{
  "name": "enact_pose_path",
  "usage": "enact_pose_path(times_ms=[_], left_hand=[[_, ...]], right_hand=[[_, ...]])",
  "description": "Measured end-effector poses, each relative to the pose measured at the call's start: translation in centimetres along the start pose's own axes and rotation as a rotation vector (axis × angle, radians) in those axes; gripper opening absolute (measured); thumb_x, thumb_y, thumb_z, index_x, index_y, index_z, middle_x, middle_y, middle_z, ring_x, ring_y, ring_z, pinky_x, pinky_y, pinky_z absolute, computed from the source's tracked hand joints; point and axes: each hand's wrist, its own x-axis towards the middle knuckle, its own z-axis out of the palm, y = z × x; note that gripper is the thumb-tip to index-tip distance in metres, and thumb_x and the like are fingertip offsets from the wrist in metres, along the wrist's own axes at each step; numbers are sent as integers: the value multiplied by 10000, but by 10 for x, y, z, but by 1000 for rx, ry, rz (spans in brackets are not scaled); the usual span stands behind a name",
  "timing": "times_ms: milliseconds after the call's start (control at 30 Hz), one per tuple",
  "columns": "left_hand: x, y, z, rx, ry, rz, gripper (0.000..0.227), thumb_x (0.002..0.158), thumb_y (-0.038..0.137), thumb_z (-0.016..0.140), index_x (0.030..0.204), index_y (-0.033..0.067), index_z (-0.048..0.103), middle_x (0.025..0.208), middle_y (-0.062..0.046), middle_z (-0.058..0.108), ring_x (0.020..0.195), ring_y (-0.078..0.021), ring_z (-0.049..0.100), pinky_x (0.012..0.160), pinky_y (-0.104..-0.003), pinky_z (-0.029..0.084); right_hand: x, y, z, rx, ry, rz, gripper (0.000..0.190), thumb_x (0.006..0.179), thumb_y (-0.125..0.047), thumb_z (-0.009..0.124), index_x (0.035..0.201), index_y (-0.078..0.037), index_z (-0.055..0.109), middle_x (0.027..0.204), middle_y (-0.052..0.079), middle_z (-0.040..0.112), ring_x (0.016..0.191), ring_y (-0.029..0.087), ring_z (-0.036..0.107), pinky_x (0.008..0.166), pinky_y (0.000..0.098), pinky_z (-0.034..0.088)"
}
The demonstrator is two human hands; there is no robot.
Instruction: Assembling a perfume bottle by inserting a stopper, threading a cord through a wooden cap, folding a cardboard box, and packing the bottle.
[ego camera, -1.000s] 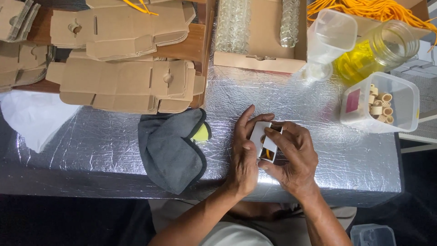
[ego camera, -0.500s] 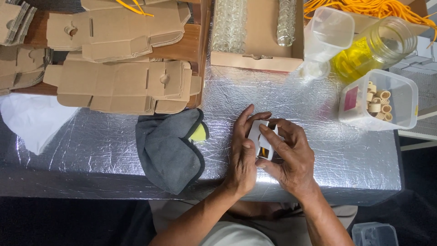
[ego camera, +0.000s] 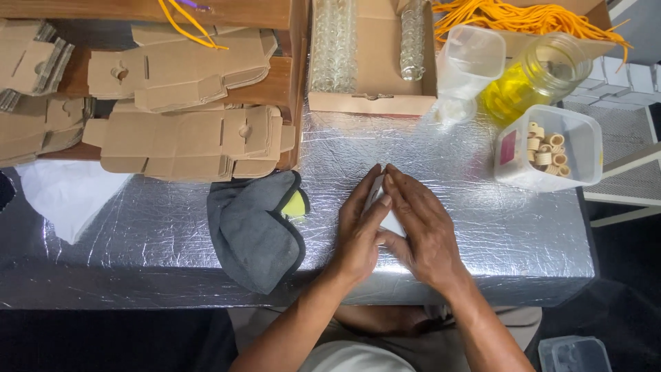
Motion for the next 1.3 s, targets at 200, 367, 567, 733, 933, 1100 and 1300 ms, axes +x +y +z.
enact_pose_path(times_ms=[200, 367, 567, 733, 933, 1100, 1300], left_hand=[[-8, 5, 16, 165, 85, 133, 518, 1074, 255, 430, 1470, -78, 467, 1298, -253, 533, 1258, -344, 507, 1059, -451, 427], [-16, 10, 25, 425, 107, 221, 535, 1105, 349, 262, 1475, 0, 428, 1328, -276, 530, 1265, -424, 542, 1058, -507, 427], [-16, 16, 26, 546, -53, 145, 547, 1044, 438, 446, 1461, 96, 352, 1316, -274, 590, 1158, -448, 619, 895, -514, 494], [-18, 3, 65, 572, 58, 359, 375, 1096, 336, 344, 1251, 63, 548, 1058, -205, 697, 976, -332, 690, 871, -451, 514], [-28, -25, 125, 529, -2, 441, 461, 1107, 331, 224, 1414, 49, 423, 1235, -184, 573, 1144, -300, 578, 1021, -462, 433], [-56, -30, 204, 531, -257, 351, 763, 1073, 341, 454, 1554, -137, 105, 1598, -391, 293, 1432, -432, 461, 1121, -409, 461], [-60, -64, 188, 744, -1053, 311, 596, 1113, 266, 329, 1599, -36, 161, 1651, -336, 274, 1564, -464, 294, 1264, -497, 323]], right_hand=[[-10, -12, -3, -81, 354, -142, 217, 877, -253, 813, 935, -45, 790, 1033, 159, 802, 1100, 383, 746, 827, 413, 641], [-9, -8, -11, 189, 215, 67, 521, 943, -341, 668, 1350, -23, 599, 1456, 233, 563, 1401, 440, 473, 1122, 552, 437], [-11, -26, -20, 473, 161, 301, 526, 1060, -164, 378, 1559, 0, 348, 1639, 285, 313, 1500, 502, 245, 1205, 645, 234], [-23, -40, -28, 622, 497, 453, 555, 1077, -145, 338, 1595, 14, 218, 1604, 266, 383, 1517, 441, 289, 1223, 610, 206], [-53, -11, -61, 476, 619, 582, 513, 974, -147, 626, 1449, 28, 541, 1210, 224, 733, 1143, 273, 675, 946, 490, 528], [-81, 26, -97, 270, 1004, 820, 472, 999, -392, 596, 1313, -42, 635, 1181, 127, 710, 1065, 175, 653, 895, 323, 541], [-153, 111, -143, -99, 1295, 828, 193, 1138, -235, 528, 1187, -76, 627, 1291, 122, 698, 1043, 169, 660, 803, 282, 518]])
